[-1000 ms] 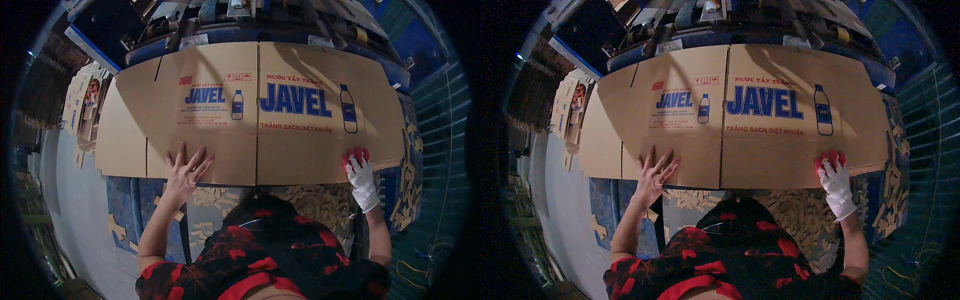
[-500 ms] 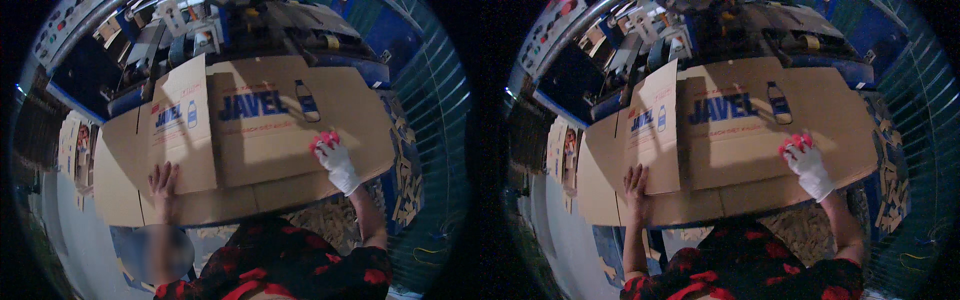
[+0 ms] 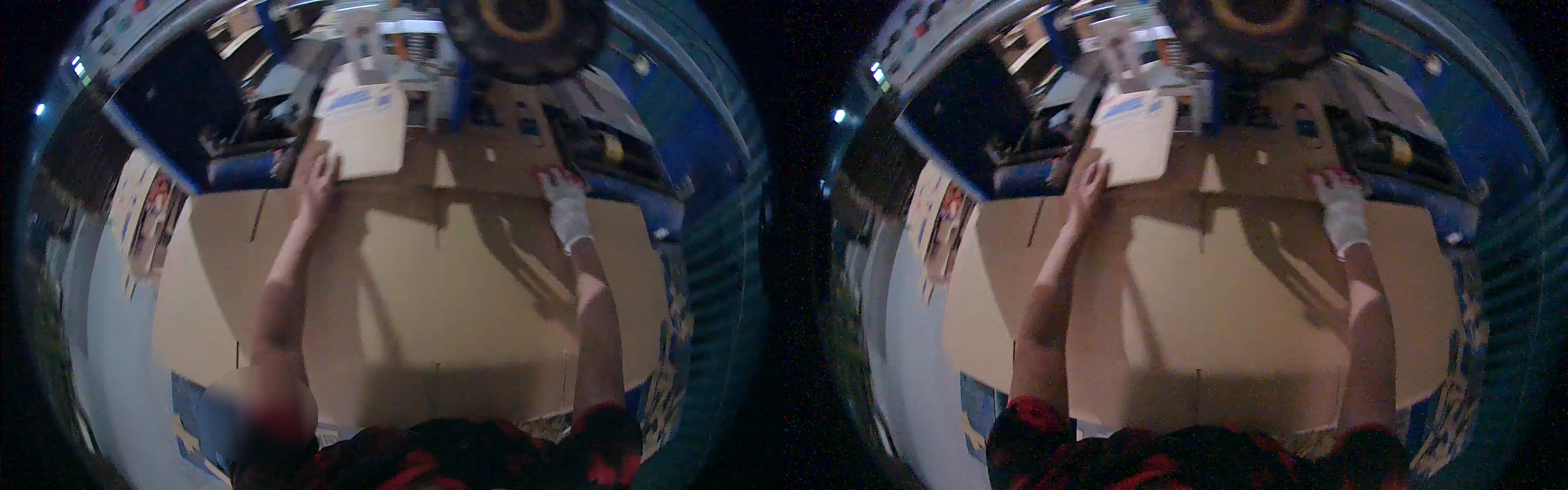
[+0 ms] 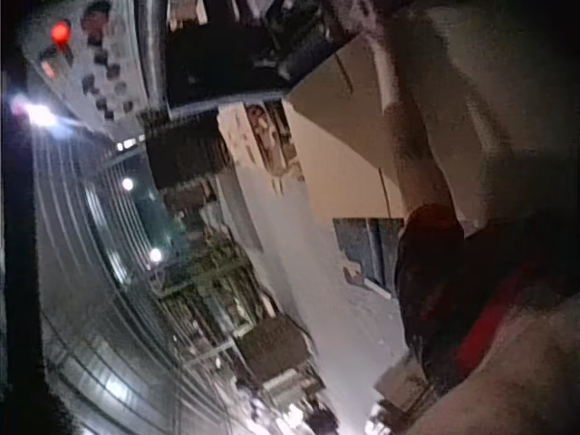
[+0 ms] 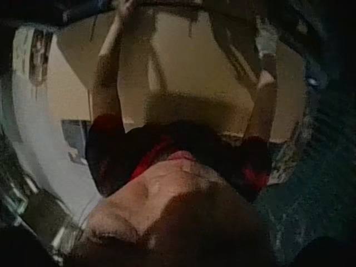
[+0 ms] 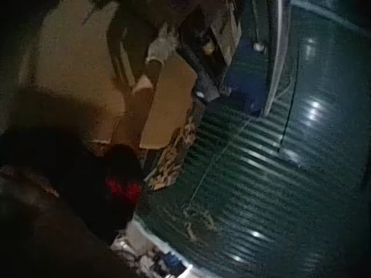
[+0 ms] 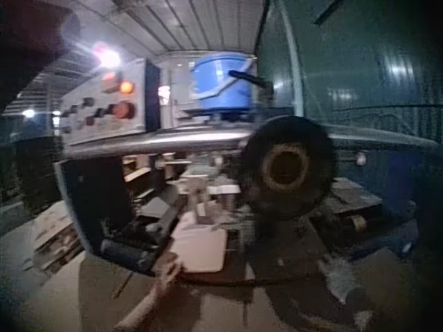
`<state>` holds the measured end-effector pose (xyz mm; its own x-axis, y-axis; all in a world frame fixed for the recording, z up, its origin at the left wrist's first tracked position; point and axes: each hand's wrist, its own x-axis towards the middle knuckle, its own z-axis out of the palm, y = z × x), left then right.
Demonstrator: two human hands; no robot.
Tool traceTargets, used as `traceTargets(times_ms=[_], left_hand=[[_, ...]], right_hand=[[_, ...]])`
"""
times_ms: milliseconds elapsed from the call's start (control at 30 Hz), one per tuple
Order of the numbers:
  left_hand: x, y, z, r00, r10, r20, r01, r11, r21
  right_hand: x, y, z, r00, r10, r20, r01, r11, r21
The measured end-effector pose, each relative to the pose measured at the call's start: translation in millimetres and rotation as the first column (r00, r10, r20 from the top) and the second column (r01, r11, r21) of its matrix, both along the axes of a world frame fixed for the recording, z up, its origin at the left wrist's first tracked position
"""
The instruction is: The person repeatedly folds flat cardboard boxes labeled 'JAVEL' on a conveyor belt, aligning flaps and creasing edges by hand. The person handles each box one at a time, folding and placing it back on the belt.
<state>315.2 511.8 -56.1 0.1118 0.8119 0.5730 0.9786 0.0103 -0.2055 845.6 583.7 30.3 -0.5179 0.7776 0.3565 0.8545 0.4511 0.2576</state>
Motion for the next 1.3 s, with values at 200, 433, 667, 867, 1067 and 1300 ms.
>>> traceTargets(times_ms=[200,433,667,867,1067,1300], left_hand=[[-25.5,-157.7,61.5,0.921,0.243,0.303,-0.186,0.961,-0.207],[-178.8,-416.2,55.9,0.480,0.800,0.359,-0.643,0.600,-0.476],[-220.2,-459.3,29.2,0.508,0.812,0.287,-0.584,0.570,-0.578],[-242.0,-460.3,22.4,0.495,0.805,0.328,-0.562,0.584,-0.586],[-235.3,-466.8,57.8,0.378,0.512,0.771,-0.331,0.853,-0.403],[-67.9,-470.6,124.3,0.219,0.012,0.976,-0.169,0.985,0.026]], right_hand=[[59.5,-88.1,25.3,0.955,-0.116,-0.274,0.092,0.991,-0.101],[161.6,-288.5,-18.2,0.905,-0.423,-0.044,0.413,0.899,-0.147],[177.7,-382.4,-12.8,0.660,-0.731,-0.176,0.748,0.662,0.055],[188.9,-449.5,-41.0,-0.750,-0.273,-0.602,-0.007,0.914,-0.405],[177.3,-438.1,-25.6,-0.701,-0.141,-0.699,0.103,0.950,-0.296],[112.0,-440.1,3.7,0.305,-0.353,-0.885,0.256,0.925,-0.280]])
